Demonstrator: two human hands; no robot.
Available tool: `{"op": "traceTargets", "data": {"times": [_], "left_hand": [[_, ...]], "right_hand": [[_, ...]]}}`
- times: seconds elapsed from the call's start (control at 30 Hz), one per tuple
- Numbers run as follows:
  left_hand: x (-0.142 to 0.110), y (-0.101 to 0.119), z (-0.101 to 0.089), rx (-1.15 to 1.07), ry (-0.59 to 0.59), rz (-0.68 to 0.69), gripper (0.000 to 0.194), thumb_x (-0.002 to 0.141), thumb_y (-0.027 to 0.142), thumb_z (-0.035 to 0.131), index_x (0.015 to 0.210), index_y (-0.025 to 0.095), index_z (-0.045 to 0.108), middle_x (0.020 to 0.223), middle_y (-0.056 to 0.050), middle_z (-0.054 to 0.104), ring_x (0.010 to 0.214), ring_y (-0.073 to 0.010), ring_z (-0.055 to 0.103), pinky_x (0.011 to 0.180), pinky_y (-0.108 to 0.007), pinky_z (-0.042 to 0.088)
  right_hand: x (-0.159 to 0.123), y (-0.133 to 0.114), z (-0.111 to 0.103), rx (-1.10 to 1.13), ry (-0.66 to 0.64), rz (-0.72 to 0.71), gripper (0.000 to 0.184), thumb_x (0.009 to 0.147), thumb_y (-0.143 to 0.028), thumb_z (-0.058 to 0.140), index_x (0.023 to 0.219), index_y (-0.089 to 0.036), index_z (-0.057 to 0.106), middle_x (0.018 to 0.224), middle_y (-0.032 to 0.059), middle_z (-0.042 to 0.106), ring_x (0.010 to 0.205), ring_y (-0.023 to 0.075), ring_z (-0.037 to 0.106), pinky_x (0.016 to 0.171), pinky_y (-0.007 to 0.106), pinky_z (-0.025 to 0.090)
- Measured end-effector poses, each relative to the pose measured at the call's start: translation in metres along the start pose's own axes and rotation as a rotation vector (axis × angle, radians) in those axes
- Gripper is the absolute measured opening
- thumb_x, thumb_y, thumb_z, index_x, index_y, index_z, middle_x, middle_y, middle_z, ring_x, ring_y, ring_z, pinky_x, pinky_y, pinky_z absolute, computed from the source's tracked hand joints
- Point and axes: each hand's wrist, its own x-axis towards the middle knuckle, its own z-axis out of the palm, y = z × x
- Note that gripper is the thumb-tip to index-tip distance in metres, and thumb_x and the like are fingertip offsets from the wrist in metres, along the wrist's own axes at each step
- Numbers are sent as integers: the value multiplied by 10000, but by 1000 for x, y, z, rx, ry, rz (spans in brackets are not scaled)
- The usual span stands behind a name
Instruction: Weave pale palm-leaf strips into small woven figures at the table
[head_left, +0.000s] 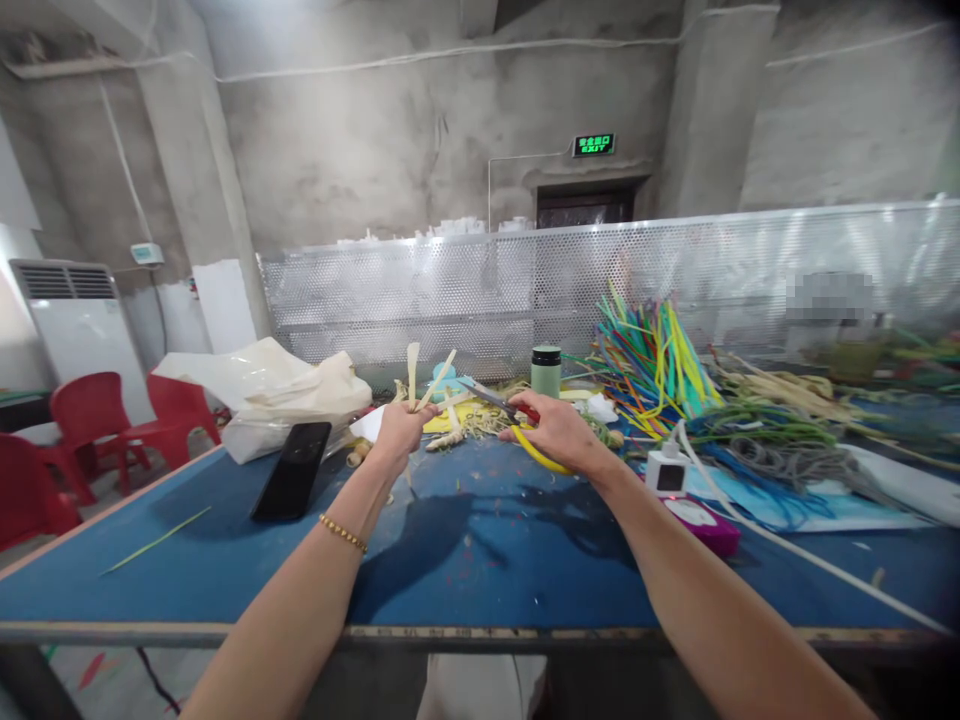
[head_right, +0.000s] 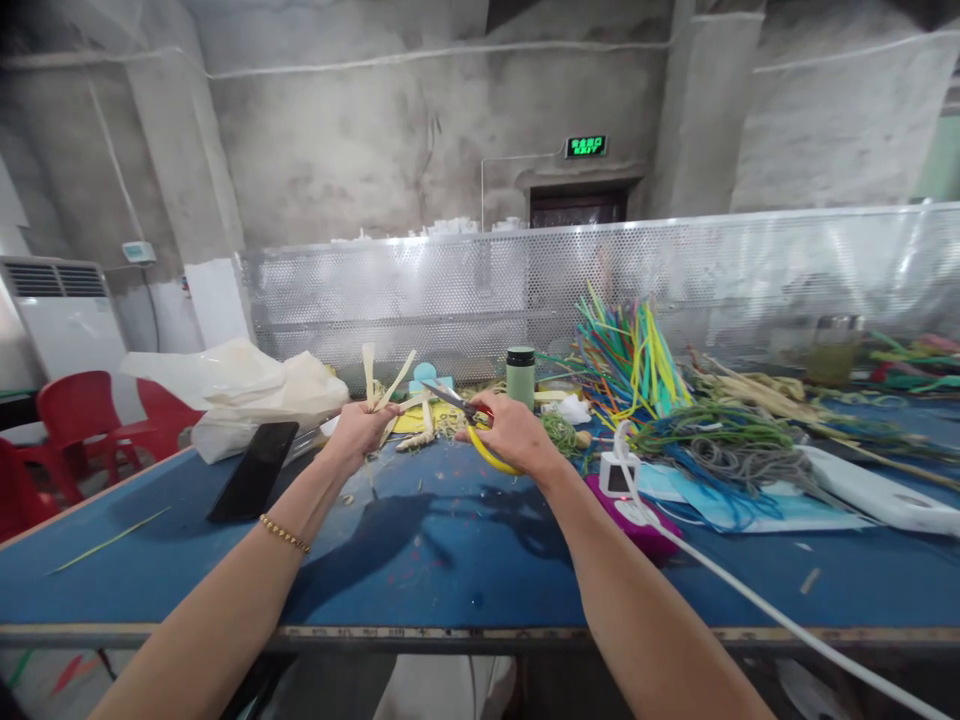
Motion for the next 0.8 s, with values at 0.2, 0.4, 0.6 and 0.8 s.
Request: {"op": "traceTargets", "data": {"times": [0.2,0.4,0.6,0.8], "left_hand": [[-2,2,0,-21,5,14,227,717,314,655,755,90,648,361,94,263,317,-53,207,368,-221,135],[1,-1,-1,-59,17,0,281,686,347,688,779,86,642,368,103,269,320,-42,195,363,-219,130],[-4,1,0,-216,-85,-60,254,695,329,690,769,105,595,354,119,244,313,-29,158,360,-211,108],[-8,4,2,-349,-237,-160,279,682,321,714,811,102,596,365,136,218,317,-16,127,369,-200,81]], "right_hand": [[0,-3,-1,-16,11,26,349,737,-458,656,983,-210,670,826,34,694,719,183,617,662,272,431],[7,10,3,-77,140,229,395,756,-520,613,933,-175,687,818,79,708,759,219,643,687,289,438],[5,24,12,-155,-88,301,378,701,-500,656,930,-201,688,849,84,713,746,227,650,625,285,437],[-8,27,22,-289,-384,300,127,593,-320,725,663,-217,701,714,69,683,652,211,631,543,276,412]]}}
